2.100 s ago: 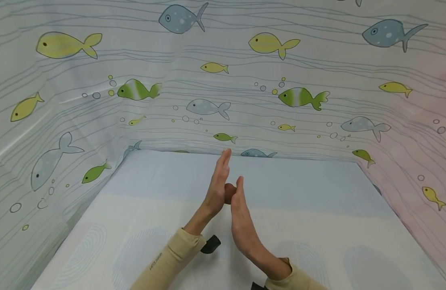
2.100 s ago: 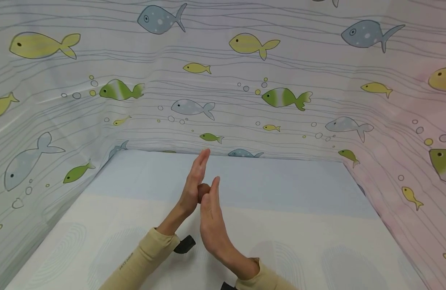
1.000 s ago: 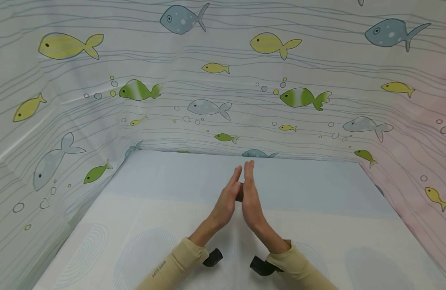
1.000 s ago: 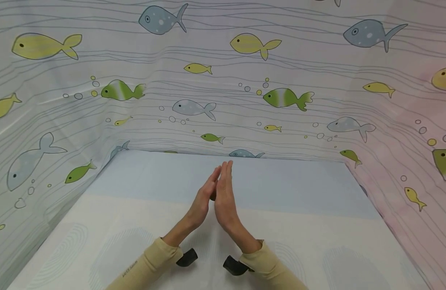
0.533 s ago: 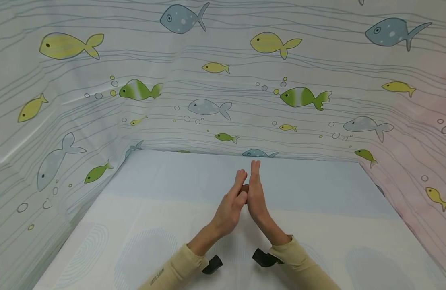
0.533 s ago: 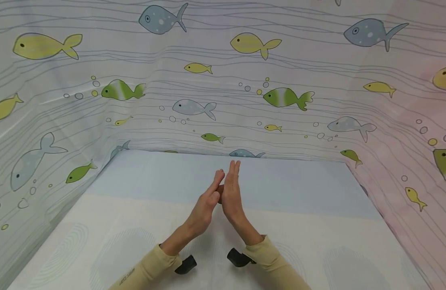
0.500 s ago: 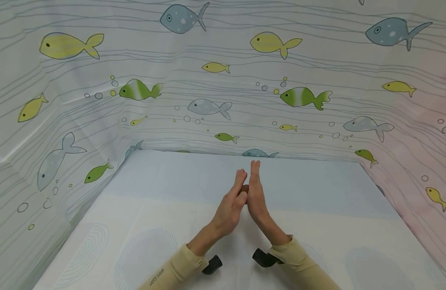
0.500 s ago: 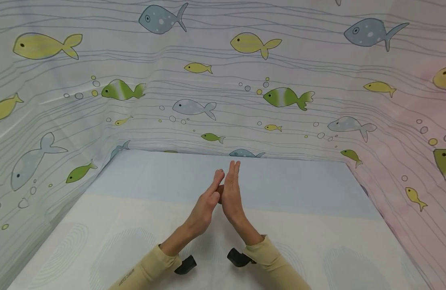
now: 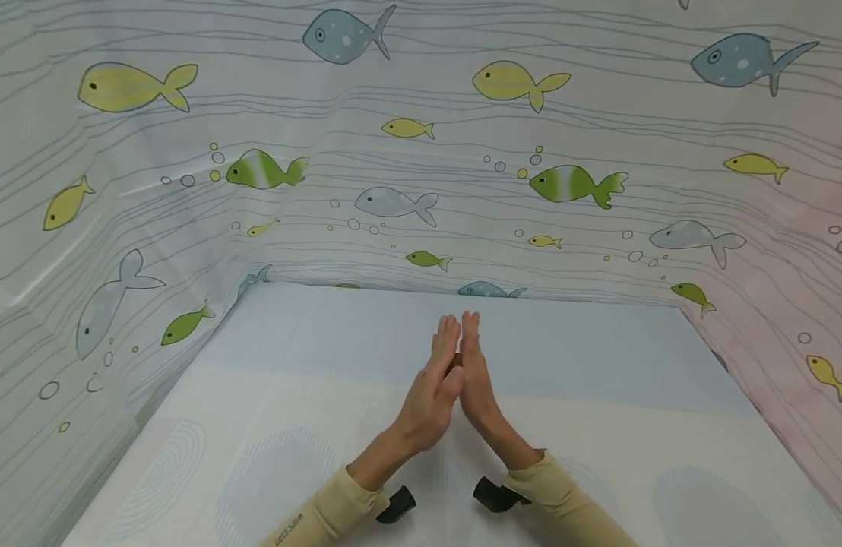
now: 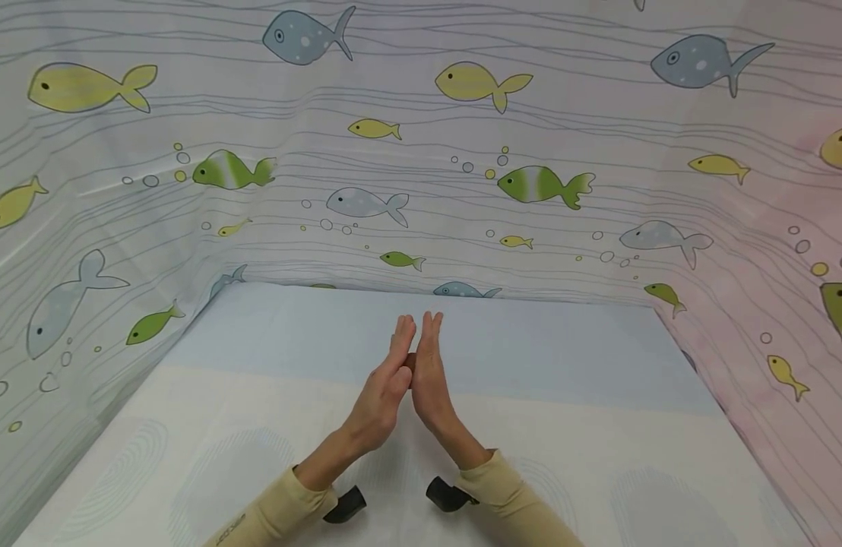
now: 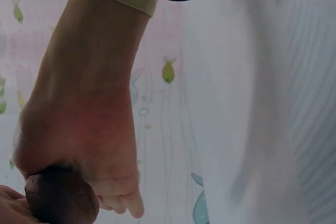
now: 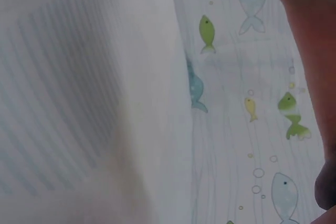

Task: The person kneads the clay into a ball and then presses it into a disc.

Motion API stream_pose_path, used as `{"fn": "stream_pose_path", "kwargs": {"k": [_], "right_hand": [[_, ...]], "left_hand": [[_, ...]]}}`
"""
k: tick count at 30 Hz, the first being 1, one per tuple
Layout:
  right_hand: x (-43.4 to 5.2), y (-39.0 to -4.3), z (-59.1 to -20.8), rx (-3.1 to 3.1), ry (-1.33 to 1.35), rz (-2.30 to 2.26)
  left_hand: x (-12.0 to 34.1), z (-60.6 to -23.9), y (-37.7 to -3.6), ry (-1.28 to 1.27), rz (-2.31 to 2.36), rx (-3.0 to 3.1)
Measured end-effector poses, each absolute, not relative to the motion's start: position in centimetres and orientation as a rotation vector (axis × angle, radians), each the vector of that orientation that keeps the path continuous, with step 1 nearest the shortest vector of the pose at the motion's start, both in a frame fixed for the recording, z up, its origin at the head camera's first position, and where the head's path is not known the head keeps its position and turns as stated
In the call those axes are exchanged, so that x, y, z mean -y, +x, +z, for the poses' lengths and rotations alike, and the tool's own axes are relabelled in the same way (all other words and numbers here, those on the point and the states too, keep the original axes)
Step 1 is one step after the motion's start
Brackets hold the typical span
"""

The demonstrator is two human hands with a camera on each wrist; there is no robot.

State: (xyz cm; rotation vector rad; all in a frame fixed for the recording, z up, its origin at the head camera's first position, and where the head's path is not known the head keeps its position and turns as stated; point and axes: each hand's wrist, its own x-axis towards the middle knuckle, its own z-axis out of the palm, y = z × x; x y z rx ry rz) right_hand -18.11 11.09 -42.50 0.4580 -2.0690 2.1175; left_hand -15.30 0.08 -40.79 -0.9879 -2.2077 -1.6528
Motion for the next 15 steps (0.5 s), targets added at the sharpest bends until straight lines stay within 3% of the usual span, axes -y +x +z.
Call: {"fn": "stream_pose_path", "kwargs": {"k": [11,15], "right_hand": [[-10.1,-16.6,-42.8,2.063,0.693,1.987],[-9.8,-15.9,-42.7,2.072,0.668,1.996]], "left_hand": [[0.3,-39.2,-16.3,-0.963,-1.575,2.141],[0.4,-38.9,-16.7,-0.949,-1.564,2.121]]}}
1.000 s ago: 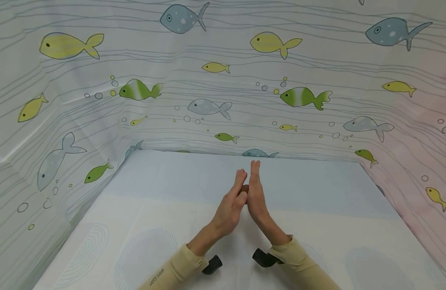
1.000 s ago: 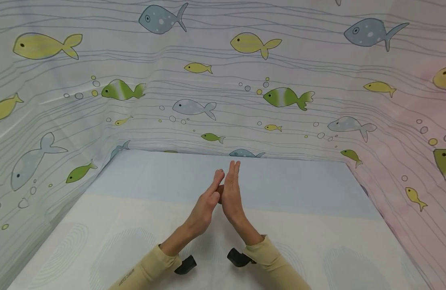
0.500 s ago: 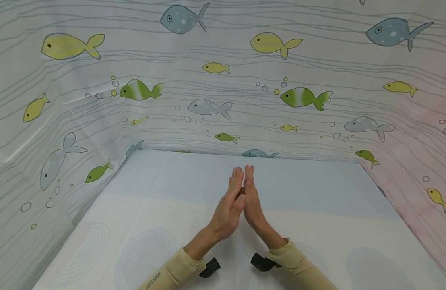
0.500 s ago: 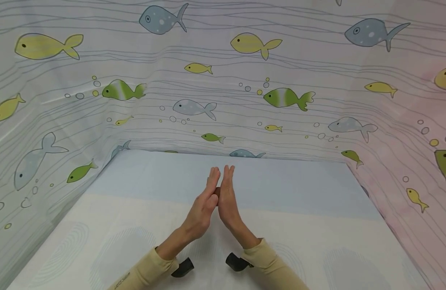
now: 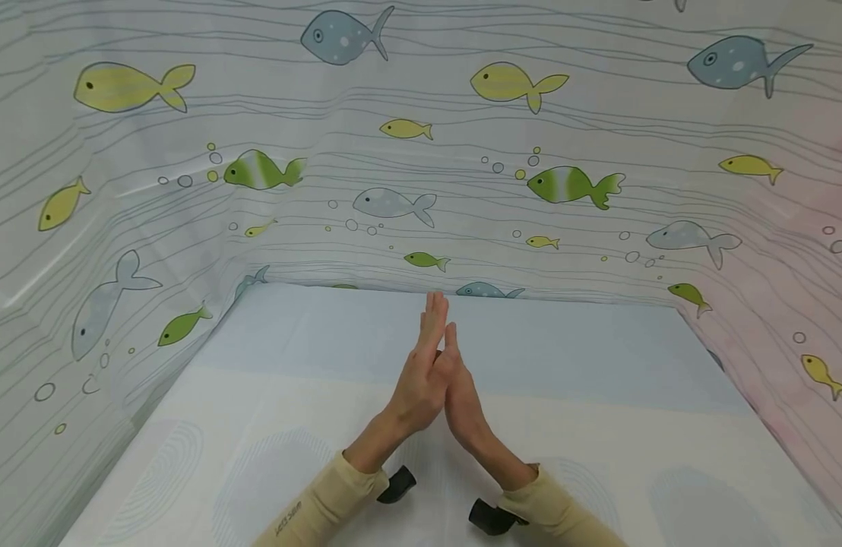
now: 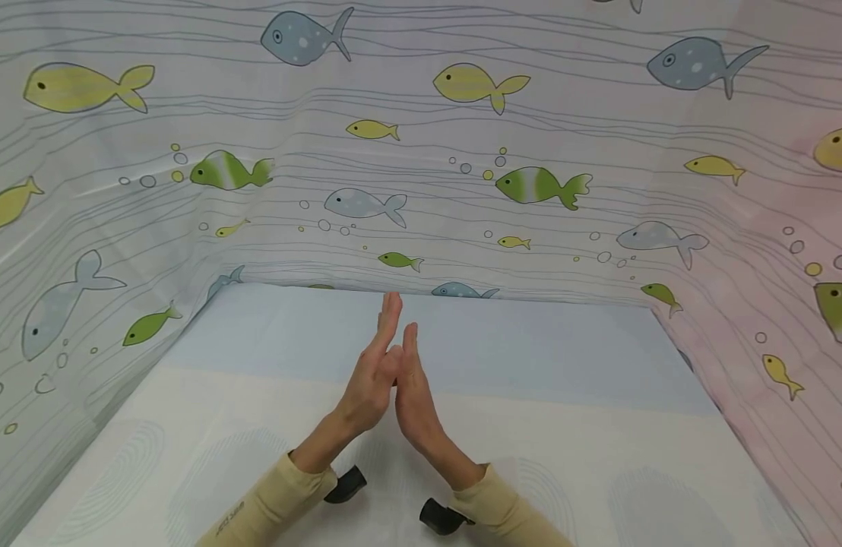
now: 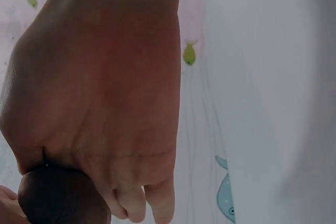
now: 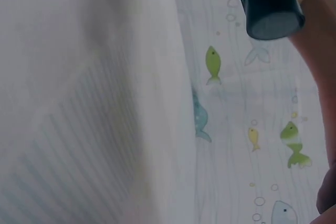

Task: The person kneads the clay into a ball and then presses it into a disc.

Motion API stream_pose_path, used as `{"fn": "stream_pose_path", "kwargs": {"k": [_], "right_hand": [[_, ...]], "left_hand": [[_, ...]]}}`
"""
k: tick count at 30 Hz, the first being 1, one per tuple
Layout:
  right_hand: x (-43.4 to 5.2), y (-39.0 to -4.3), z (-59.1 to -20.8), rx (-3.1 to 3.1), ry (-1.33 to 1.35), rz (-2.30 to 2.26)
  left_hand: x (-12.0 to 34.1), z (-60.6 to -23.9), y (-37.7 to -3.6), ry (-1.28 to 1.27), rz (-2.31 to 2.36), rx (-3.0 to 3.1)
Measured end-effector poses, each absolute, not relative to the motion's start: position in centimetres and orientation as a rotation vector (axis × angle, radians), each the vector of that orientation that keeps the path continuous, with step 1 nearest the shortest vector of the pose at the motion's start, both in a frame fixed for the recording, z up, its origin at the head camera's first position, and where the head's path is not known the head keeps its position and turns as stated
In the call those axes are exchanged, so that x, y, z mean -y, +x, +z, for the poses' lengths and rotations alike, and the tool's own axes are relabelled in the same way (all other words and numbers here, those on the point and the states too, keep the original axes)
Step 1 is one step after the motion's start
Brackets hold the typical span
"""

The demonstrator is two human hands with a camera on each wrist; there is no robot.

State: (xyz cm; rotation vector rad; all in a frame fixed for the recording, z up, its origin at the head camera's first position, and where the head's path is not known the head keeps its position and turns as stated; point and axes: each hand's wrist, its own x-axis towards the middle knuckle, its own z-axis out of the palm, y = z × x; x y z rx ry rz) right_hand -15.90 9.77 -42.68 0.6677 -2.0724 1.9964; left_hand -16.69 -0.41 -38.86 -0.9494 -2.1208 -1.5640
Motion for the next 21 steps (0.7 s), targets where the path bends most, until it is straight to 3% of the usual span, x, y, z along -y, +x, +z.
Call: {"fn": "stream_pose_path", "kwargs": {"k": [21], "right_hand": [[-9.7,-12.7,-41.8,2.136,0.622,2.033]], "left_hand": [[1.3,-37.7,-19.2,-0.868,-1.806,2.072]]}}
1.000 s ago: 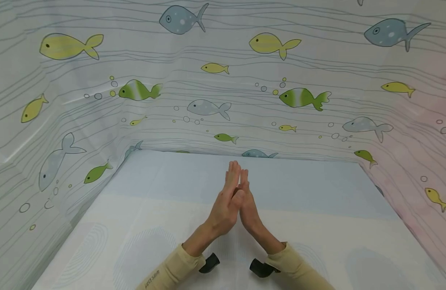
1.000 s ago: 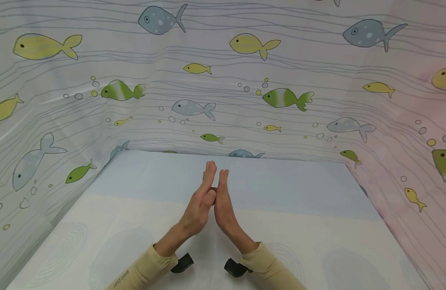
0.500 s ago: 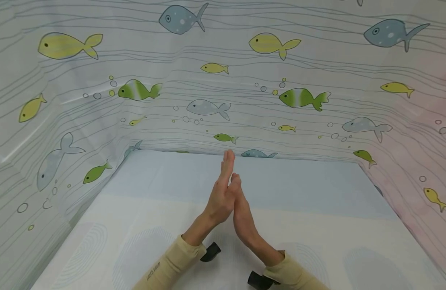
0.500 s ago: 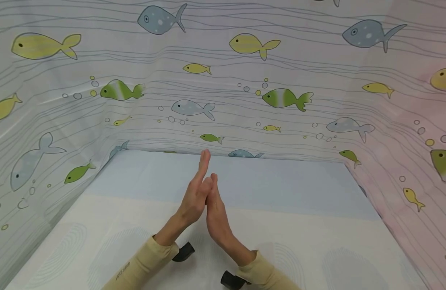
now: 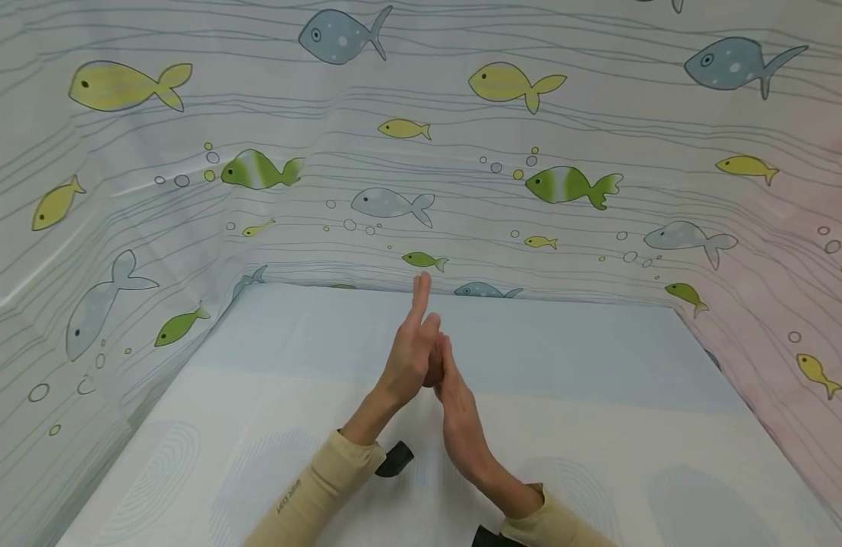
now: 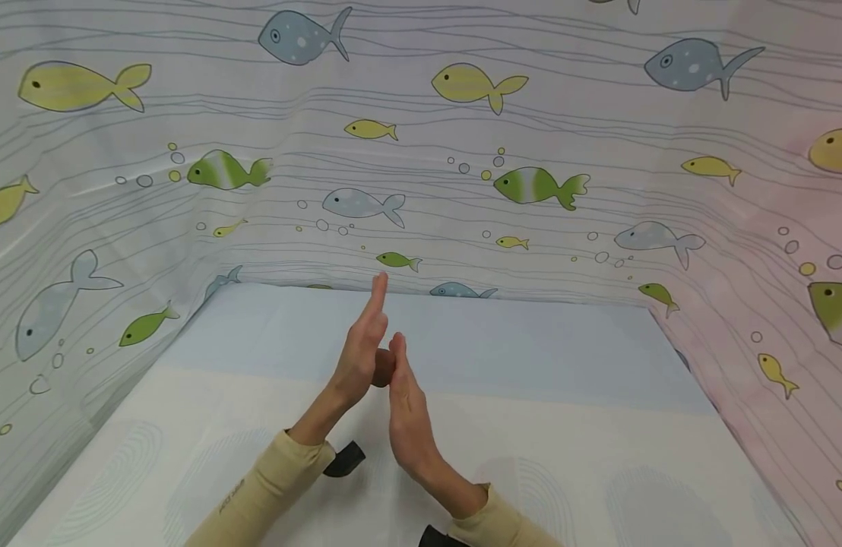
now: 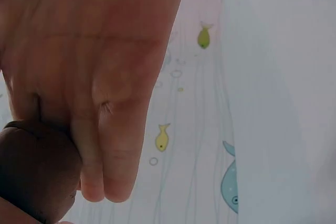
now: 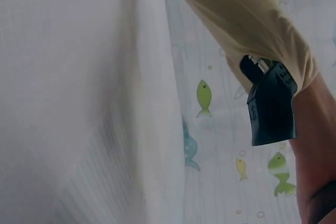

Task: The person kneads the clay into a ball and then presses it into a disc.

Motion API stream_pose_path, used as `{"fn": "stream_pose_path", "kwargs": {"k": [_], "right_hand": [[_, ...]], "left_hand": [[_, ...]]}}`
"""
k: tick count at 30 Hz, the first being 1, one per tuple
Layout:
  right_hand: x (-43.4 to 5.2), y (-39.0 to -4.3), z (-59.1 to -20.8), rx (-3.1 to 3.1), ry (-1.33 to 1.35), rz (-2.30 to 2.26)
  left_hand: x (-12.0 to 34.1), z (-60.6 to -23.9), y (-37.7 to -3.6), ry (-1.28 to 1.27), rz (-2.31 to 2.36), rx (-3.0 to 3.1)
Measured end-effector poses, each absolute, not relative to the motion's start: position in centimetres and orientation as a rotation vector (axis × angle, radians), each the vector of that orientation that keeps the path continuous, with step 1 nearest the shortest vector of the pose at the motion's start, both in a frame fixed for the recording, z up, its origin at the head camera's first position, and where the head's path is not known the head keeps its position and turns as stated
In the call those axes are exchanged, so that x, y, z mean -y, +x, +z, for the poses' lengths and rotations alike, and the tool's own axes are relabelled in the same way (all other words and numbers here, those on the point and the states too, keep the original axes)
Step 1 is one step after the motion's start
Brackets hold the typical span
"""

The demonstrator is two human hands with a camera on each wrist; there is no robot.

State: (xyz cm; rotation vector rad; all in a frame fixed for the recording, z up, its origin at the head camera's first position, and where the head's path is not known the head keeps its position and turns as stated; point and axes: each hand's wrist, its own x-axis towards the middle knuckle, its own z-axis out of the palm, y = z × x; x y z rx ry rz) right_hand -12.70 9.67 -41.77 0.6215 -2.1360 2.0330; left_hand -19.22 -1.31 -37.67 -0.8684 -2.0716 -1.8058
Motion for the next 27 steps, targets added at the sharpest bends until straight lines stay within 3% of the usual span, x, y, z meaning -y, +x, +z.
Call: {"fn": "stream_pose_path", "kwargs": {"k": [13,27], "right_hand": [[-9.2,-11.5,-41.5,2.148,0.653,2.013],[-9.3,-11.8,-40.9,2.101,0.678,1.867]], "left_hand": [[1.8,-37.9,-20.5,-0.814,-1.877,2.1],[1.5,-40.8,-21.2,-0.736,-1.979,2.213]]}}
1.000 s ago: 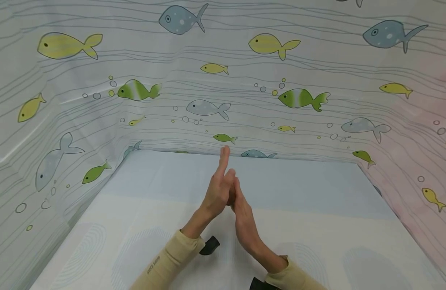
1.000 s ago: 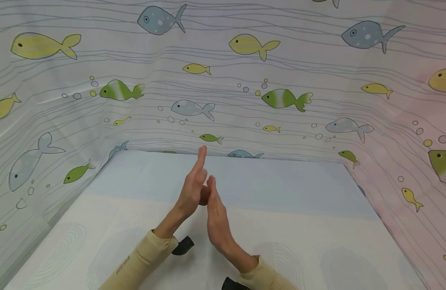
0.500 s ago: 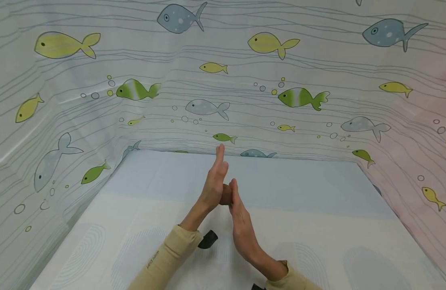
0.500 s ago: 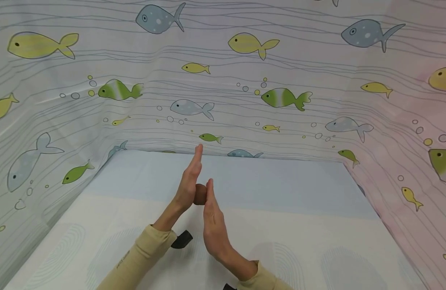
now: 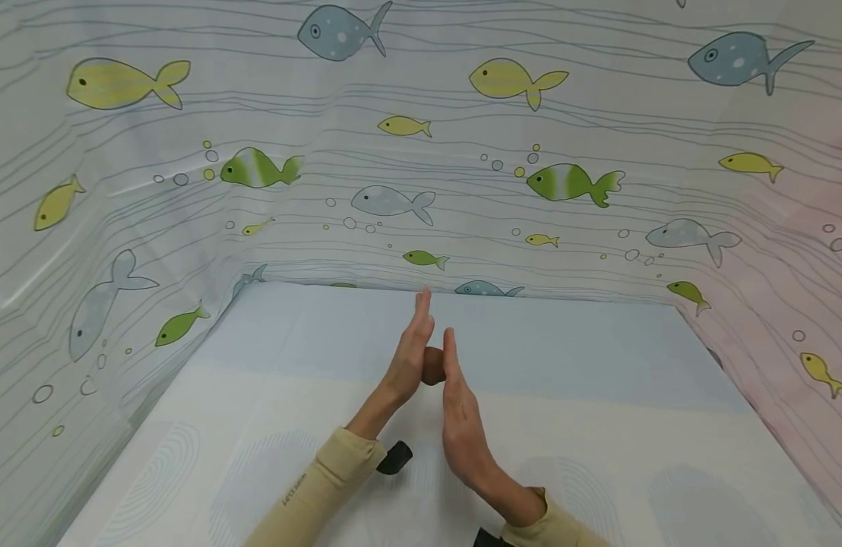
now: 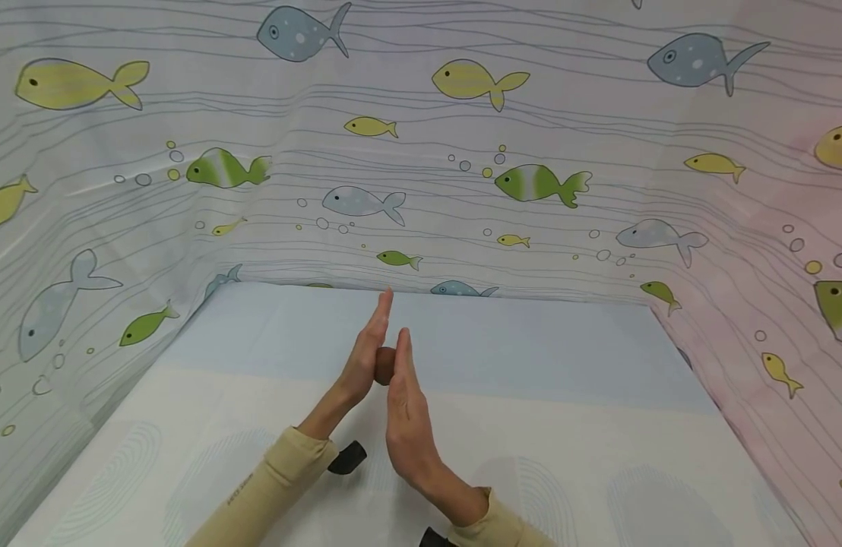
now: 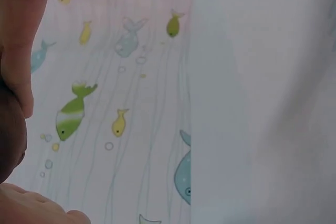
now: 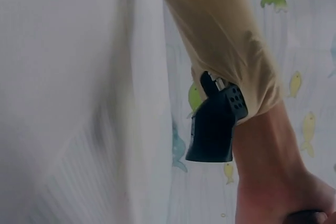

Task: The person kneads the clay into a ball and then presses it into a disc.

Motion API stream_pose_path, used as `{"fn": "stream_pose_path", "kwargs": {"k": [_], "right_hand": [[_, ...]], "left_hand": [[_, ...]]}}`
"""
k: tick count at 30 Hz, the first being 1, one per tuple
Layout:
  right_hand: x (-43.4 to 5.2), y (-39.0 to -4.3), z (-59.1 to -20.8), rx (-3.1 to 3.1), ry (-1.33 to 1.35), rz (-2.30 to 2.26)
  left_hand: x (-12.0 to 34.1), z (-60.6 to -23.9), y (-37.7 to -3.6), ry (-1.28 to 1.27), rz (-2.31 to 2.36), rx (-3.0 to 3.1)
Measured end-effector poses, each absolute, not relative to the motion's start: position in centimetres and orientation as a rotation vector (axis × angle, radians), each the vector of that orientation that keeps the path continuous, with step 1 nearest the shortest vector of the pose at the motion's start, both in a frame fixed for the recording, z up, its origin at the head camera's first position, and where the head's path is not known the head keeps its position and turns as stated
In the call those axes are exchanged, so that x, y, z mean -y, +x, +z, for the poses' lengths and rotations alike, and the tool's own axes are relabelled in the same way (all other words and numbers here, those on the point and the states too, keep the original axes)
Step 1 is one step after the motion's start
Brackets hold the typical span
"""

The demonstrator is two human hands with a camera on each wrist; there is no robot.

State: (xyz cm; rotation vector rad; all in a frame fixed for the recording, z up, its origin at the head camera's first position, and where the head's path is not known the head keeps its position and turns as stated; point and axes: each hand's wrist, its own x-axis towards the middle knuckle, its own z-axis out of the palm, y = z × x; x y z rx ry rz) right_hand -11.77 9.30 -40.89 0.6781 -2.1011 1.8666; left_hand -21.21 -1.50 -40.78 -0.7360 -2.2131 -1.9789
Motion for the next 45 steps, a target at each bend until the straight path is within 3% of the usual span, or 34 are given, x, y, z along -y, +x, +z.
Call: {"fn": "stream_pose_path", "kwargs": {"k": [24,37,45], "right_hand": [[-10.6,-17.3,-40.6,2.095,0.377,1.875],[-11.1,-18.7,-41.4,2.094,0.443,1.712],[-11.2,-19.0,-42.4,2.141,0.35,1.955]], "left_hand": [[-0.4,-42.2,-18.0,-0.888,-1.983,2.234],[-0.7,-41.7,-16.8,-0.895,-1.974,2.207],[-0.5,-40.9,-17.0,-0.91,-1.96,2.171]]}}
